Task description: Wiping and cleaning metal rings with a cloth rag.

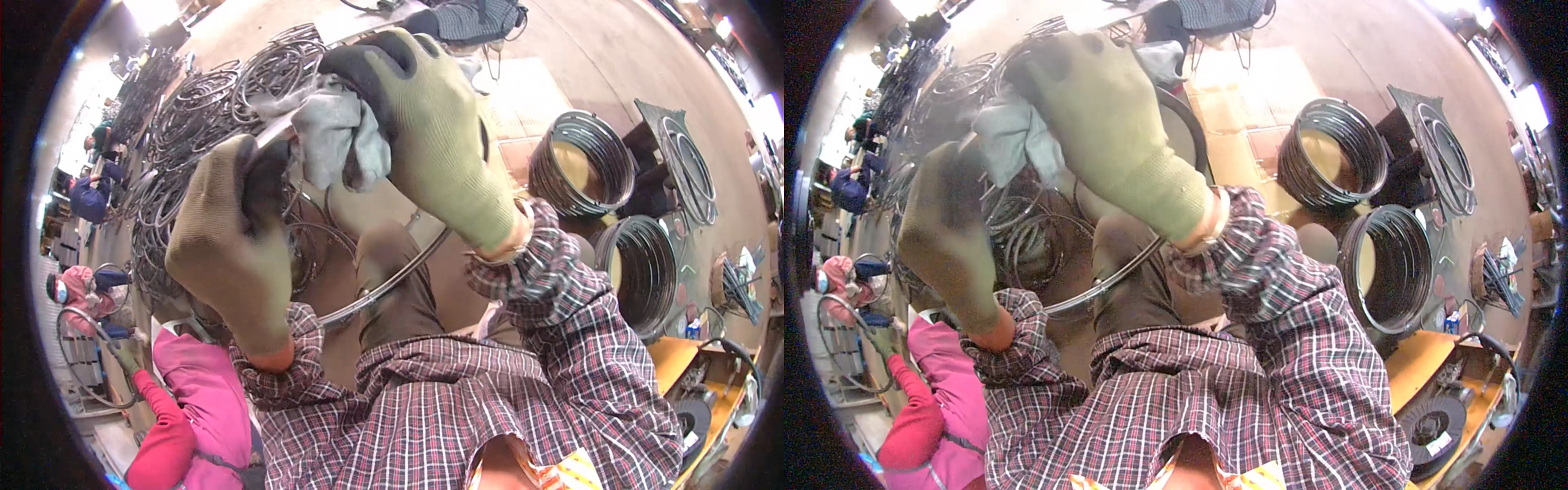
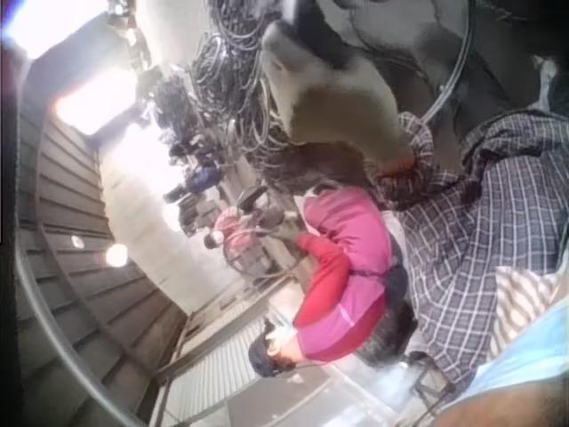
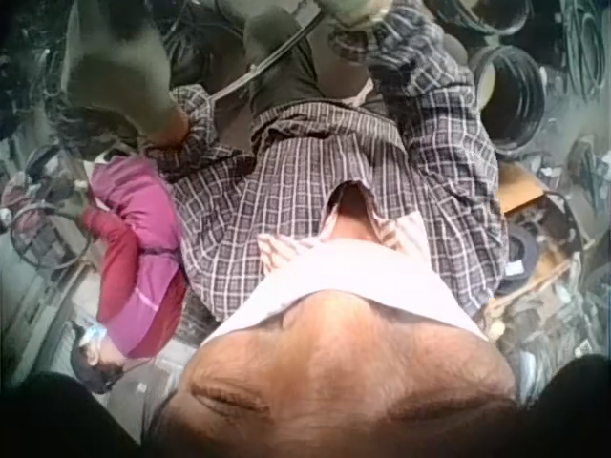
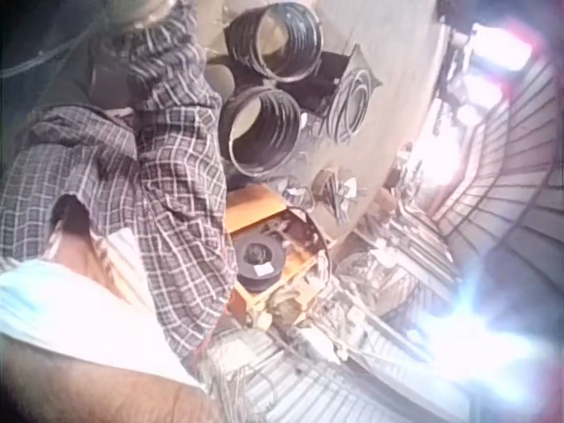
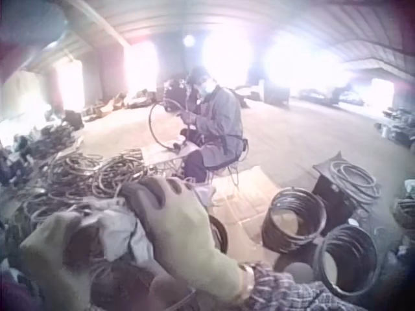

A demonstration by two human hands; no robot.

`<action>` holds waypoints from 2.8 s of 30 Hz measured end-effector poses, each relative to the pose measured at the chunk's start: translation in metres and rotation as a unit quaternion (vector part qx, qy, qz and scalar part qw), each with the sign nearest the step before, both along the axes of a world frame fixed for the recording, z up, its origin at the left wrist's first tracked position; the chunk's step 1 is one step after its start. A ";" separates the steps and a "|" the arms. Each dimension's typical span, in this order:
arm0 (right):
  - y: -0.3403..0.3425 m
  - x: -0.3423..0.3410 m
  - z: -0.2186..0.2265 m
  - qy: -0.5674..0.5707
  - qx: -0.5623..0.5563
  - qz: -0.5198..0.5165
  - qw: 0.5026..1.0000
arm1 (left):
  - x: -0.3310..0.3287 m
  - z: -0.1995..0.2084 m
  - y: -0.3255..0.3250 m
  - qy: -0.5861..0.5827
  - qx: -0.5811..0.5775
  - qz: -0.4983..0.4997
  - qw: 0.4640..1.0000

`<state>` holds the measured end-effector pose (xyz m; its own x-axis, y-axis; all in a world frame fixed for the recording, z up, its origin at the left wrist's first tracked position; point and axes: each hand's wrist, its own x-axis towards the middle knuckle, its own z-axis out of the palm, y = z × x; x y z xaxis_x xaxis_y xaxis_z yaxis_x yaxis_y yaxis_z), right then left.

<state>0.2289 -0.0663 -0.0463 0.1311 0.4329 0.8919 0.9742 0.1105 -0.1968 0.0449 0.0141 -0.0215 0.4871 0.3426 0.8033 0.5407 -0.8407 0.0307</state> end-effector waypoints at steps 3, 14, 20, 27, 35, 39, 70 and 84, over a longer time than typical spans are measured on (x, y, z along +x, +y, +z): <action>-0.001 0.007 -0.037 0.130 0.020 0.007 0.991 | -0.018 0.000 0.005 0.000 -0.003 0.033 0.999; -0.035 0.023 -0.091 0.348 0.001 0.070 0.935 | -0.022 0.001 -0.010 -0.029 -0.011 0.056 0.998; -0.035 -0.014 -0.001 -0.004 0.006 -0.023 1.000 | -0.020 -0.013 -0.012 -0.058 0.011 -0.025 0.998; -0.057 0.060 -0.173 0.341 0.040 0.040 0.938 | 0.005 -0.014 -0.008 -0.060 0.054 -0.012 0.997; -0.053 0.033 -0.171 0.500 0.147 0.147 0.841 | -0.042 -0.022 0.020 -0.134 -0.005 -0.044 0.990; -0.067 0.038 -0.075 0.367 0.085 0.186 0.907 | -0.094 -0.029 0.013 -0.266 -0.164 -0.118 0.943; -0.045 0.025 -0.200 0.418 0.066 0.083 0.902 | -0.029 -0.006 -0.002 -0.112 -0.056 0.007 0.992; -0.033 0.036 -0.227 0.385 0.120 0.044 0.914 | -0.013 -0.008 0.006 -0.101 -0.059 0.032 0.993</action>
<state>0.2648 -0.0992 -0.2733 0.7348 0.2757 0.6198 0.5417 0.3116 -0.7807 0.0323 0.0201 -0.0295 0.2946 0.4649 0.8349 0.5657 -0.7890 0.2397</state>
